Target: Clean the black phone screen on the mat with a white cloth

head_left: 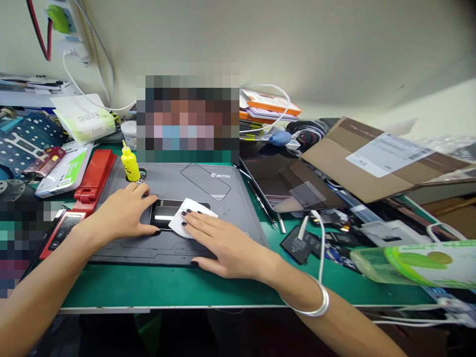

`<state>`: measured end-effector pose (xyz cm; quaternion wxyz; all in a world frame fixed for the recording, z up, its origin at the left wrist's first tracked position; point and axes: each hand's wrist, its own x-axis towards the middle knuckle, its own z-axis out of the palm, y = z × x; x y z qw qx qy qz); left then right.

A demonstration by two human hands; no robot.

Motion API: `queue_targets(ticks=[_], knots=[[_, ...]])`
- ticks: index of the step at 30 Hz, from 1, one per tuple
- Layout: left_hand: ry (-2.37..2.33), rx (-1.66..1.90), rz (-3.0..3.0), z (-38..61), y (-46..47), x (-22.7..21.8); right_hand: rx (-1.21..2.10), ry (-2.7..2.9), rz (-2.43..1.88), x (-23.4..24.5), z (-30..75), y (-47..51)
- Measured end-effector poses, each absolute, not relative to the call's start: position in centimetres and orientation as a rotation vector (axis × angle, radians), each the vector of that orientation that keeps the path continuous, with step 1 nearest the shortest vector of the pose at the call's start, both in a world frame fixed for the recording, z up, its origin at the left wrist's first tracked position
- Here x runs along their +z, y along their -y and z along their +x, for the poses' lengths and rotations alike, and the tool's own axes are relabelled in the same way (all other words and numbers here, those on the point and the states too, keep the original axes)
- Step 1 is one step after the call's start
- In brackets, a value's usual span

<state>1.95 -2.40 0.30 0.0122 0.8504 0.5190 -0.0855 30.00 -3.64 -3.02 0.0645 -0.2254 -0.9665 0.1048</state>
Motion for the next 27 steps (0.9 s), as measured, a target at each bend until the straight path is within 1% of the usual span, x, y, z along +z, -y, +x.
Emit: queue_targets(ticks=[7,13,19,27], knots=[[-1.610,-0.233,2.646,1.91,2.30,0.22,0.246,2.823,-0.832,-3.17,30.49,2.90],[-1.616,-0.218,2.641,1.84,2.39,0.15,0.320,2.928,-0.672,-3.00,29.97,3.77],[-1.609,-0.215,2.643,1.85,2.36,0.20,0.266,2.853,-0.787,-3.11,30.61,2.89],[-1.616,-0.244,2.649,1.96,2.33,0.26,0.306,2.869,-0.740,-3.02,30.46,3.23]])
